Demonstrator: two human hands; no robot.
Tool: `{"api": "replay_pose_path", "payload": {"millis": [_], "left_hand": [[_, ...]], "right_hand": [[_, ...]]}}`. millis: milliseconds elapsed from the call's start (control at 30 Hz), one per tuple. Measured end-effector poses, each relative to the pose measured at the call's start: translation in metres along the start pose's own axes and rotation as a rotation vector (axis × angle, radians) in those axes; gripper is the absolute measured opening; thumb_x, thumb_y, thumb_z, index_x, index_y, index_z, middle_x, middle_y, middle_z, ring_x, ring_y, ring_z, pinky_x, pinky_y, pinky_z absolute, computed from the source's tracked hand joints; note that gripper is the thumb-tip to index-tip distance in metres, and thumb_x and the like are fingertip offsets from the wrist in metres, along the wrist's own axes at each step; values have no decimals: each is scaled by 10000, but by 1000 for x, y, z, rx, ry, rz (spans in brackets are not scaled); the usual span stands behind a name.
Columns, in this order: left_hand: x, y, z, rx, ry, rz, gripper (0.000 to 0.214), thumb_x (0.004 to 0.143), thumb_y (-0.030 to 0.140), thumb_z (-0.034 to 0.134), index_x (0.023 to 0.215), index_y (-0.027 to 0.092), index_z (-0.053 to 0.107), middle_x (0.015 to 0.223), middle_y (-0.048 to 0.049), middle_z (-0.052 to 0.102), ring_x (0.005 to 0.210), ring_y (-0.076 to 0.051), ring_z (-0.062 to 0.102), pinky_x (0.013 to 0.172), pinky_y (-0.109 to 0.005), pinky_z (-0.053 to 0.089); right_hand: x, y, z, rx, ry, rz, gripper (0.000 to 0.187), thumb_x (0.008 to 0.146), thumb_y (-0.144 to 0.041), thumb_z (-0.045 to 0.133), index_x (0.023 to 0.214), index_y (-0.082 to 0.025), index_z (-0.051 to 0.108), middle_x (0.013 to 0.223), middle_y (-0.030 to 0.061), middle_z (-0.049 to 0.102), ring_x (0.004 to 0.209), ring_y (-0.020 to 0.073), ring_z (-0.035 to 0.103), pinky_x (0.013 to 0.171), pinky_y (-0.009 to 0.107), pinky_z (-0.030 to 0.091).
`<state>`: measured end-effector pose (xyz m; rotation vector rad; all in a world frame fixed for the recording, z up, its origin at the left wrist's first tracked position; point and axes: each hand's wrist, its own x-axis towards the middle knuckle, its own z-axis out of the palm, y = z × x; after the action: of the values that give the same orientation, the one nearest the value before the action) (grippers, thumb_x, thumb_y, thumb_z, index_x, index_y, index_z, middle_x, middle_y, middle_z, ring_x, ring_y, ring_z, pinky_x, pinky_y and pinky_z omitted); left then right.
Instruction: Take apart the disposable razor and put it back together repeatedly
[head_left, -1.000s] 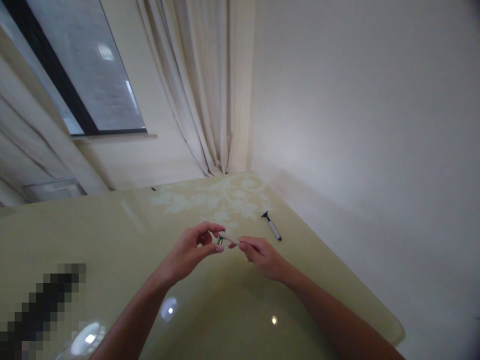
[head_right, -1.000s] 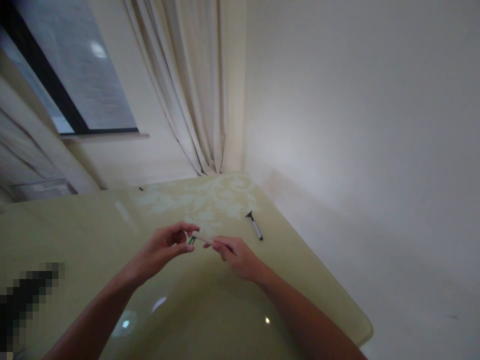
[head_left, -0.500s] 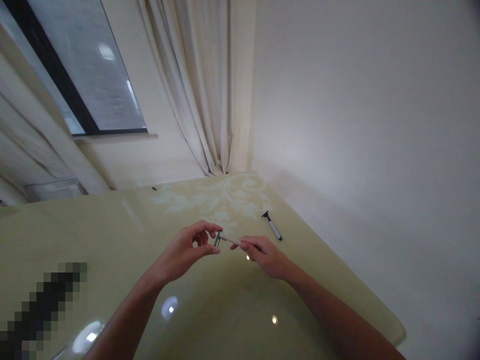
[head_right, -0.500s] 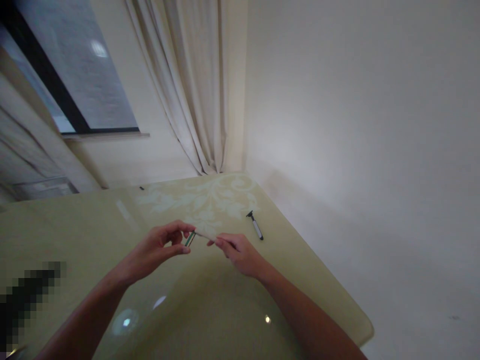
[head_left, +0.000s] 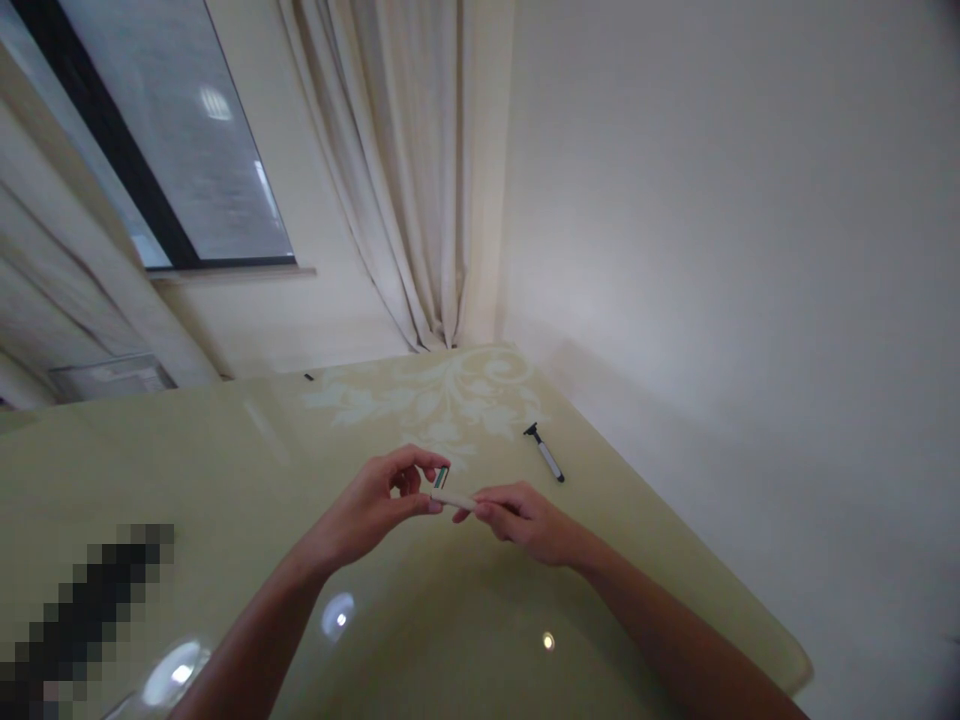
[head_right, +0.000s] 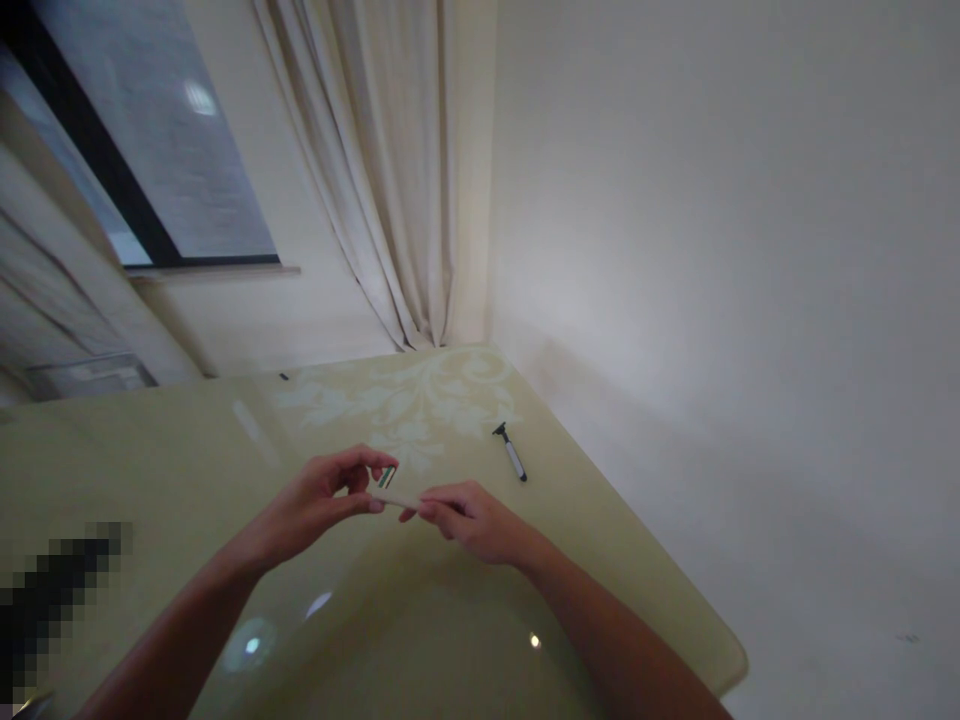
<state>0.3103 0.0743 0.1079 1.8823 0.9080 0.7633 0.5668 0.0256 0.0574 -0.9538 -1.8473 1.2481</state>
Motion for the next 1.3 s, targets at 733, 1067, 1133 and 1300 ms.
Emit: {"api": "replay_pose_path", "payload": {"millis": [733,1067,1133,1300], "left_hand": [[0,0,0,-17,-2,-6,370,784,357,827,1122,214,778,713,41,573,680,-140,492,650,-266,385],[0,-4,1,-23,-7,-7,360,789,315,831,1130,214,772,710,48,558,691,-141,499,664,-270,384],[0,-6,1,-18,-12,2,344,793,313,835,1116,213,773,713,48,559,692,-139,497,663,-267,380],[0,-18,3,-67,16,-12,409,814,312,817,1204,213,745,706,56,512,688,-136,480,652,-258,380]], "right_hand": [[0,2,6,-11,88,-6,545,1053,-591,504,1153,-141,795,639,-51,384,573,110,348,551,247,283],[1,3,6,1,123,-9,571,1054,-602,494,1207,-135,784,626,-54,375,568,111,342,548,246,282],[1,4,4,-24,166,-12,585,1053,-610,489,1208,-128,783,631,-53,369,575,112,342,549,245,279],[3,7,6,53,29,-34,567,1052,-604,500,1216,-138,779,629,-60,355,560,104,329,541,238,277]]}}
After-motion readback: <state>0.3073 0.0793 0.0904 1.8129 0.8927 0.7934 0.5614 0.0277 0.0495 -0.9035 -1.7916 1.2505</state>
